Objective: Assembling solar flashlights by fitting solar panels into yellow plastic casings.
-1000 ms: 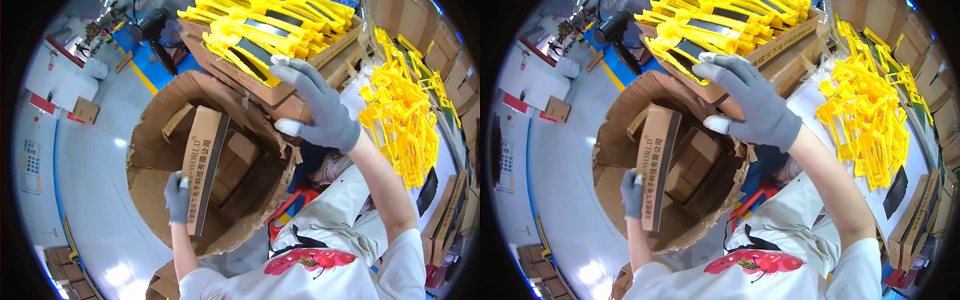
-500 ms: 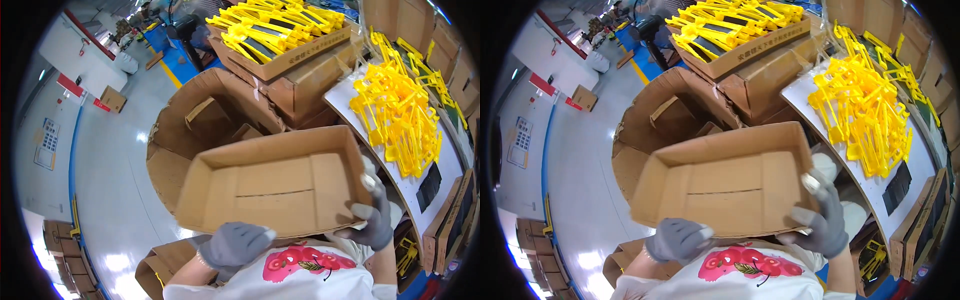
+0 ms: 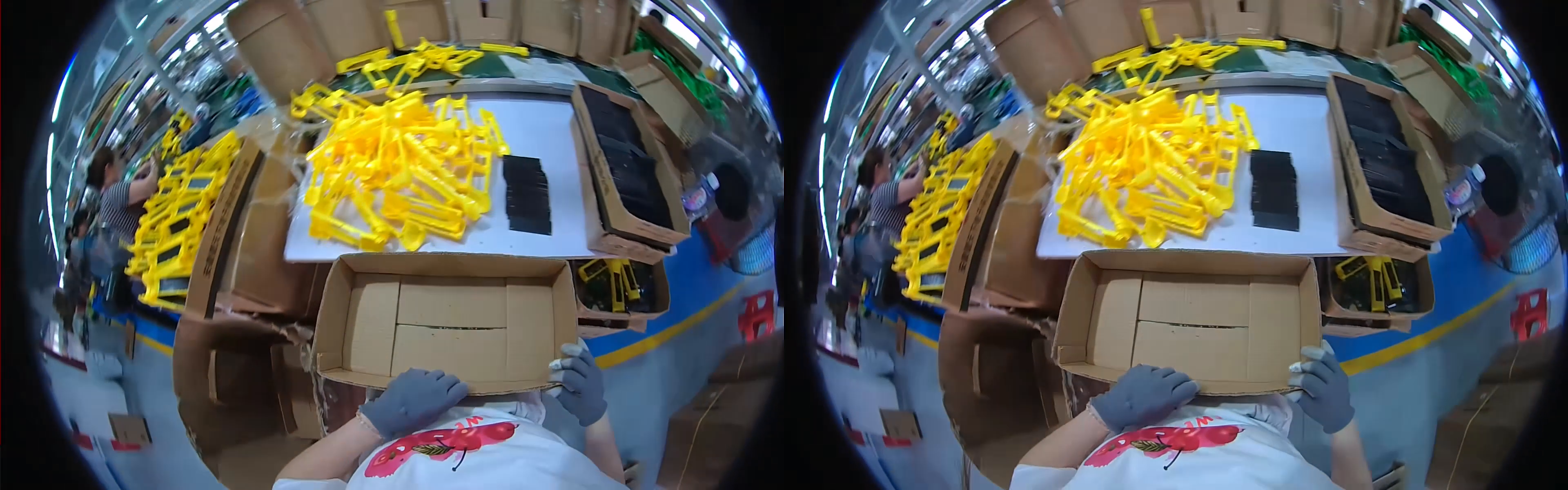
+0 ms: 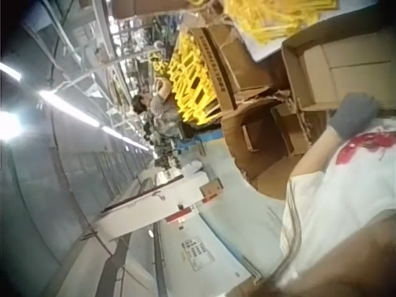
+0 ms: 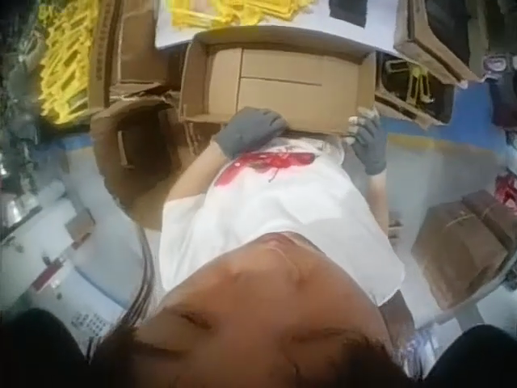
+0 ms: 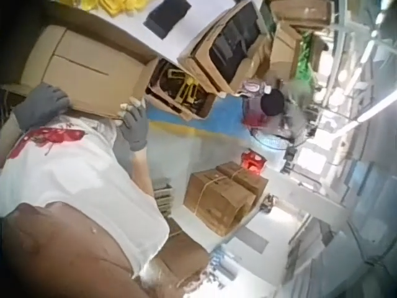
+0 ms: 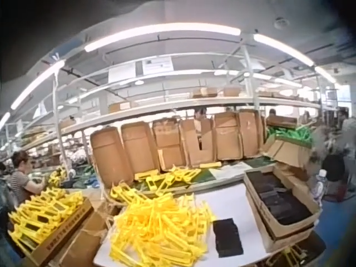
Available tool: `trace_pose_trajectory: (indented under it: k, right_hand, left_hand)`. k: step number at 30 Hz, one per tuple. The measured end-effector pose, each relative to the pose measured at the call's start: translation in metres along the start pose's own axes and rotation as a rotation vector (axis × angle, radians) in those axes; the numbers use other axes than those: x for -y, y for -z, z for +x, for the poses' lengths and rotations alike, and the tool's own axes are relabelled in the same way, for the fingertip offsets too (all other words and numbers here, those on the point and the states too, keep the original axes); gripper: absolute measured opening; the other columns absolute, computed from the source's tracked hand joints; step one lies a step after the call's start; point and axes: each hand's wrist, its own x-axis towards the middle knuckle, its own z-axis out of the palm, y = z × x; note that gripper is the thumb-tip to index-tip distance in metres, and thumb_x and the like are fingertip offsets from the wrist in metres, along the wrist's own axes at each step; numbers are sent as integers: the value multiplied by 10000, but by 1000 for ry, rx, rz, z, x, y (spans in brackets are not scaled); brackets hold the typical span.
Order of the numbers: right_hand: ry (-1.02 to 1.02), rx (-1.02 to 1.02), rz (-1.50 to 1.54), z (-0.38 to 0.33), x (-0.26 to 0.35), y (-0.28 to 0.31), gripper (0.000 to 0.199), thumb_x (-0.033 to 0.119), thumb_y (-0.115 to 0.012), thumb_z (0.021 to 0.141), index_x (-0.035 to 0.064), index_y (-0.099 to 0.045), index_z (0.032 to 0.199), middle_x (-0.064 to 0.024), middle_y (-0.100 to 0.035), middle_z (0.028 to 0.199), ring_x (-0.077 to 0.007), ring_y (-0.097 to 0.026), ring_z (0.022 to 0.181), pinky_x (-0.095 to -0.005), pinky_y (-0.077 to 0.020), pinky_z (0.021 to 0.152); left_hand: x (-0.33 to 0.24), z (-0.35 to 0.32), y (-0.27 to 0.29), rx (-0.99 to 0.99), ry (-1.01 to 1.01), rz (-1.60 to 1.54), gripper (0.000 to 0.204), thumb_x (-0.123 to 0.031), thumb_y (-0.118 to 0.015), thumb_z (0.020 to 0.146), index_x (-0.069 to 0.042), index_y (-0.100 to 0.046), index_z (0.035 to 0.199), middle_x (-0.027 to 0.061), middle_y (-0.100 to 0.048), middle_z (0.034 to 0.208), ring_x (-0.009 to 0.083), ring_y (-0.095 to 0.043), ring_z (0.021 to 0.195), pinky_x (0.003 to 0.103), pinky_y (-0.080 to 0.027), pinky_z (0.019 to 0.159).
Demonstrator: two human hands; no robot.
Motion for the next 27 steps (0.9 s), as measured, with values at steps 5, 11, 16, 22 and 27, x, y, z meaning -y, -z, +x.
trace_pose_trajectory:
  k: [5,11,16,22,27]
  right_hand:
    - [5,13,23,26,-11,8,267,337,-721,719,121,-592,809,-48,-616,890,-275,-596,980,-497,-443,924]
    - [-138,-206,-58,91,-30,28,218,249,-726,720,114,-650,873,-45,-623,822,-230,-619,791,-399,-448,881]
    - [-371,-163,-4,194,-89,0,94,150,-681,769,142,-661,861,-26,-603,806,-223,-614,808,-348,-496,700]
    - [-333,135,-260,220,-134,-37,190,235,-741,719,168,-683,887,-22,-606,903,-220,-612,878,-353,-501,703]
    - [-314,268,-420,225,-135,-47,320,266,-776,681,153,-661,957,-36,-590,985,-217,-604,896,-358,-500,707]
  left_hand:
    - [16,12,7,44,13,7,222,-282,-591,846,-141,-585,1017,52,-636,924,242,-647,831,378,-511,643]
    - [61,51,72,-452,251,-95,277,-256,-747,748,-135,-649,977,57,-645,949,262,-645,820,381,-520,671]
    - [112,165,74,-655,399,245,433,-382,-768,699,-65,-617,952,168,-540,1141,402,-430,1210,467,-420,924]
    - [148,227,52,-587,550,441,601,-510,-735,698,4,-585,969,244,-463,1246,466,-328,1281,543,-325,1015]
    - [155,218,58,-606,638,391,428,-312,-744,682,-6,-584,935,231,-475,1261,436,-364,1252,531,-327,1005]
